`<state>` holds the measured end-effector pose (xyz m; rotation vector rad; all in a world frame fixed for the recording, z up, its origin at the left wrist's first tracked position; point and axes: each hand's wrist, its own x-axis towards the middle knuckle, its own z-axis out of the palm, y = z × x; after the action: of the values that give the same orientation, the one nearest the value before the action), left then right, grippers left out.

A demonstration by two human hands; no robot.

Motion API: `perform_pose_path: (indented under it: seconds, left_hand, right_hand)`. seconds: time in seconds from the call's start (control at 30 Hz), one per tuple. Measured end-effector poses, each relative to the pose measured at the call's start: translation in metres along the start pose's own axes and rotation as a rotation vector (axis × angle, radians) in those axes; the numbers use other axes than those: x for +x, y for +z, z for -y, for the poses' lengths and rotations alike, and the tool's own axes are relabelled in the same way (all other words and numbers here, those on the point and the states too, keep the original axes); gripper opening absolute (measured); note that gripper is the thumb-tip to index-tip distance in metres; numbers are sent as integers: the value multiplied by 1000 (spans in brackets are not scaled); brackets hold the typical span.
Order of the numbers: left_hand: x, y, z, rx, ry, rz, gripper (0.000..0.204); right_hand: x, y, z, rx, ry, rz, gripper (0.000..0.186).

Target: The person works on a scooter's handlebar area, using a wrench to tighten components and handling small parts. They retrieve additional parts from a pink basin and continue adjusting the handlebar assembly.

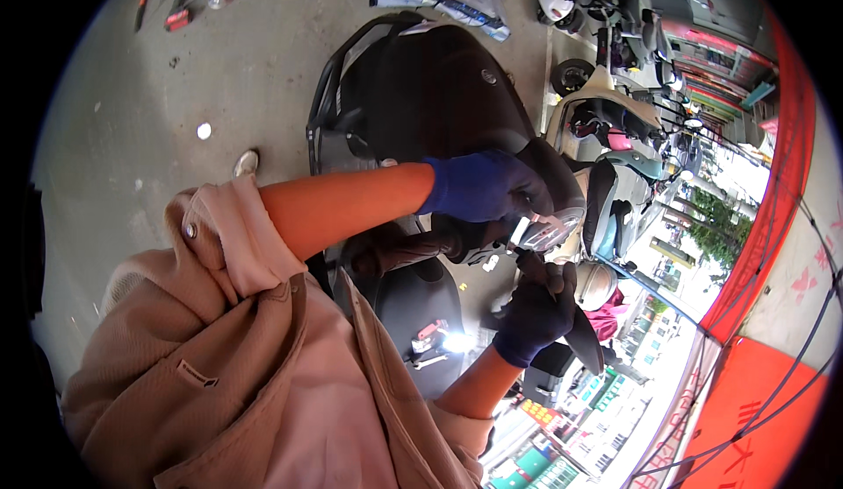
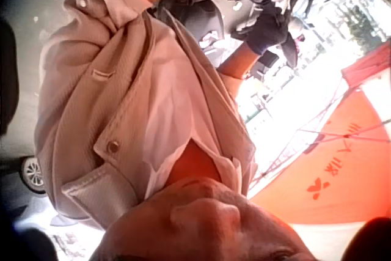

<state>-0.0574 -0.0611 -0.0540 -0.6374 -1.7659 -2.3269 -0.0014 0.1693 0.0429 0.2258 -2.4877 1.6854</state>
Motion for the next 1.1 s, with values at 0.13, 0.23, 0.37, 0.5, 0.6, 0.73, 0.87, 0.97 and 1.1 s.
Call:
perform_pose_path:
  seconds: [0.13, 0.23, 0.37, 0.5, 0.6, 0.73, 0.87, 0.97, 1.1]
  left_hand:
    - [3, 12, 8, 41, 28, -69, 20]
    - [0, 8, 3, -37, -22, -27, 18]
    - [3, 18, 3, -62, -29, -108, 16]
    - [5, 21, 2, -91, -29, -84, 25]
    - [1, 15, -4, -34, 5, -60, 38]
    - [-1, 10, -1, 97, 133, 17, 52]
    - [5, -16, -21, 16, -62, 256, 56]
    - [8, -15, -20, 8, -101, 265, 54]
    - [11, -15, -27, 35, -71, 240, 55]
  right_hand:
    - [-6, 11, 9, -729, -140, -26, 28]
    - [1, -6, 3, -195, 22, -68, 30]
    - [5, -14, 8, 95, 147, -25, 31]
    - [1, -9, 8, -62, 82, 57, 33]
    - [5, -6, 9, 249, 189, 7, 35]
    - [0, 16, 17, 246, 140, 40, 41]
    - [0, 2, 7, 556, 162, -57, 49]
    - [-3, 16, 9, 491, 143, -56, 47]
    - [-3, 18, 5, 361, 69, -143, 41]
